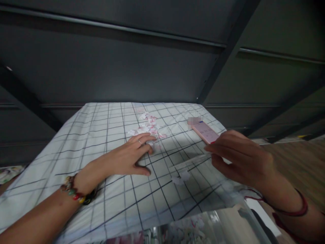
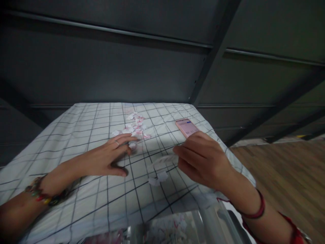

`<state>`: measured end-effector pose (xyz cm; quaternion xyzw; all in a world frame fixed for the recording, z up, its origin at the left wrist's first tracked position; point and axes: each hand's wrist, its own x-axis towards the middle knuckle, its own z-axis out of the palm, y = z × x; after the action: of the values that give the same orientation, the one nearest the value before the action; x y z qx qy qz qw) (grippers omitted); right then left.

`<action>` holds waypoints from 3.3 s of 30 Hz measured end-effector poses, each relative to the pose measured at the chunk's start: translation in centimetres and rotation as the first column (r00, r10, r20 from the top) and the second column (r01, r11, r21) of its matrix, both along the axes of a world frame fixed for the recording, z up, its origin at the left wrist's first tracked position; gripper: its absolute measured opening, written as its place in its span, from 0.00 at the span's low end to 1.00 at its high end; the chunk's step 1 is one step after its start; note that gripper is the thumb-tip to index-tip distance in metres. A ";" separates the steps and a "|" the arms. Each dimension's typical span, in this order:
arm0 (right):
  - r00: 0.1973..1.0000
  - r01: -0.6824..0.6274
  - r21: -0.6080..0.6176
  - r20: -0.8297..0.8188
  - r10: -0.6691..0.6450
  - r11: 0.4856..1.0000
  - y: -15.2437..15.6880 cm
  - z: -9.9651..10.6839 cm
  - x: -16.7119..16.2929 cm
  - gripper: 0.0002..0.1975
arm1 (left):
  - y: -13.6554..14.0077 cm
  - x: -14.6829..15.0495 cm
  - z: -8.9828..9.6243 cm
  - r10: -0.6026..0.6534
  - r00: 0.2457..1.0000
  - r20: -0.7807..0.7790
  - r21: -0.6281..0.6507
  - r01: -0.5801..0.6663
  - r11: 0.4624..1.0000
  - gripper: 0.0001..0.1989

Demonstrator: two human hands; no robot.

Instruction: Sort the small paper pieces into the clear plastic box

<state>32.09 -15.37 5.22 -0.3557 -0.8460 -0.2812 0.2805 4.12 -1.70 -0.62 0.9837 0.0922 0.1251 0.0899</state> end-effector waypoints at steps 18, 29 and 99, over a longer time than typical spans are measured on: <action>0.995 0.100 -0.016 -0.018 -0.100 0.995 -2.8 -0.7 -2.6 0.07 | -0.4 0.5 -0.2 -0.069 0.998 0.015 -0.044 0.069 0.997 0.23; 0.993 0.113 -0.123 -0.008 -0.115 0.986 -7.0 0.6 -3.5 0.06 | -1.0 1.0 0.0 -0.094 0.995 -0.021 -0.080 0.092 0.993 0.23; 0.998 -0.054 0.203 -0.024 0.060 0.978 9.4 -2.0 -0.9 0.06 | 1.8 -1.6 0.0 0.062 0.998 0.000 0.006 -0.062 0.998 0.20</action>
<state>31.15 -6.00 3.19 -0.3052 -0.8187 -0.3521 0.3357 2.54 0.05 -0.59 0.9807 0.1224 0.1281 0.0828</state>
